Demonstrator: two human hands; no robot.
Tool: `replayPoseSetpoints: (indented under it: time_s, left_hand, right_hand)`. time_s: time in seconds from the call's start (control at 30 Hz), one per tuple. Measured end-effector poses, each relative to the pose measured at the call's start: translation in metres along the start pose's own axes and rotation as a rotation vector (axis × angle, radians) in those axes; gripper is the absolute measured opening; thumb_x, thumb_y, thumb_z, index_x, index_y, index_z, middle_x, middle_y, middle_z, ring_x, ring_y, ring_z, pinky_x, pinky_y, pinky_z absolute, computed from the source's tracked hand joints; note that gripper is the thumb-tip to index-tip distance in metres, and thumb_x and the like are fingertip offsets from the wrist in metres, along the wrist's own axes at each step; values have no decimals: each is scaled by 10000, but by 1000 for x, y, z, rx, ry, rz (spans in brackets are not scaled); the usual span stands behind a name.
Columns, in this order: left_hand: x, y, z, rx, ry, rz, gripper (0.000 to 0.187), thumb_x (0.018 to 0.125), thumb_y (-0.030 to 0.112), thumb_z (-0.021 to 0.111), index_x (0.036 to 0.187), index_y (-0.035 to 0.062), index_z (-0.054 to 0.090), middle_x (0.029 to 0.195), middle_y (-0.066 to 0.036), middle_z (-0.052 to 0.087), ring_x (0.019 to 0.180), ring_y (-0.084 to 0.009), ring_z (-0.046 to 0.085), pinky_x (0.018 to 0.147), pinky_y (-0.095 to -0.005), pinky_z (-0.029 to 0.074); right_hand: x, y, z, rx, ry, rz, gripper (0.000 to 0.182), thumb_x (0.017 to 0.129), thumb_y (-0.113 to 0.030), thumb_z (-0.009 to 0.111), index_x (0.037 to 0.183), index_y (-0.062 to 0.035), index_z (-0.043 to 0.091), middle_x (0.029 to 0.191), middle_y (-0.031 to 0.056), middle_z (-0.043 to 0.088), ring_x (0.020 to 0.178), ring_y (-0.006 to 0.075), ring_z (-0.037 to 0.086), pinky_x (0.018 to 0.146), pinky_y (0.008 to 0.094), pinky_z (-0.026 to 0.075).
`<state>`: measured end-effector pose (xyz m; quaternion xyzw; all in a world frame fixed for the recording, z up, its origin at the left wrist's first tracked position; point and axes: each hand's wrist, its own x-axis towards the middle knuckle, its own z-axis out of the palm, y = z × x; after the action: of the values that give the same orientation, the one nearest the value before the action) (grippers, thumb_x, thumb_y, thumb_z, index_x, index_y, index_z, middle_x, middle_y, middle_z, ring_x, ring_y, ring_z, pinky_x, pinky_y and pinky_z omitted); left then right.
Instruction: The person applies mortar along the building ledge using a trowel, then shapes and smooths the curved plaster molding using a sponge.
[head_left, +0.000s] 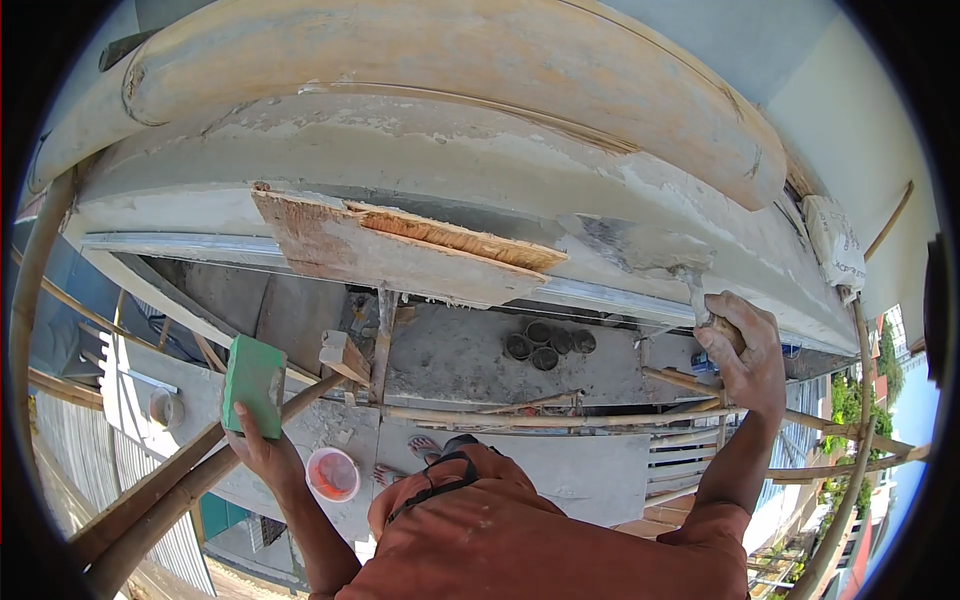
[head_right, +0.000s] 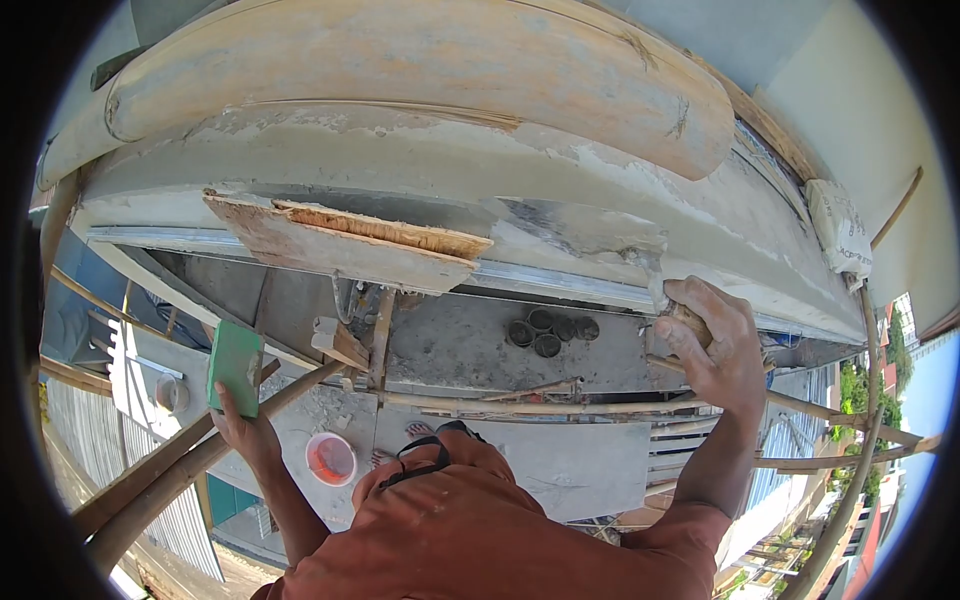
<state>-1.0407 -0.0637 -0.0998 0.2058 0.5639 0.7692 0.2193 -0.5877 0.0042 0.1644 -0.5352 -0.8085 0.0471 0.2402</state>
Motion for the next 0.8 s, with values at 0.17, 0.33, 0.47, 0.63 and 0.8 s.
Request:
replayPoseSetpoints:
  time_s: [0.17, 0.33, 0.47, 0.63, 0.8]
  left_hand:
    - [2, -3, -7, 40, -9, 12, 549, 1049, 441, 512, 1244, -71, 558, 1127, -110, 585, 1004, -167, 548, 896, -292, 439]
    - [1, 1, -10, -4, -29, -56, 552, 1049, 395, 523, 1349, -67, 486, 1268, -139, 565, 1151, -193, 541, 998, -313, 413]
    - [3, -5, -13, 27, -29, -55, 554, 1051, 393, 521, 1359, -65, 477, 1284, -137, 557, 1165, -191, 533, 1005, -315, 409]
    - [3, -5, -4, 103, 8, 32, 568, 1042, 458, 517, 1242, -71, 567, 1117, -113, 594, 985, -163, 547, 883, -300, 434]
    - [3, 0, -2, 30, 31, 15, 540, 1055, 430, 501, 1260, -67, 556, 1136, -109, 591, 998, -162, 551, 896, -299, 435]
  right_hand:
    - [0, 5, -1, -41, 17, 7, 283, 858, -164, 735, 1000, 59, 633, 827, 173, 636, 678, 281, 605, 665, 333, 478]
    - [-9, 14, -14, -39, -79, 86, 291, 855, -174, 743, 1004, 53, 640, 834, 182, 647, 697, 305, 617, 686, 348, 489]
    - [-12, 19, -12, 43, -10, 142, 297, 851, -182, 744, 1005, 51, 643, 825, 187, 647, 695, 327, 615, 680, 353, 487]
    - [0, 1, -5, -44, -27, 17, 311, 845, -200, 748, 1010, 45, 649, 841, 192, 657, 700, 352, 619, 691, 365, 495]
    - [-15, 15, -12, -154, -7, 3, 302, 843, -192, 749, 1006, 42, 653, 842, 186, 657, 698, 347, 622, 690, 364, 493]
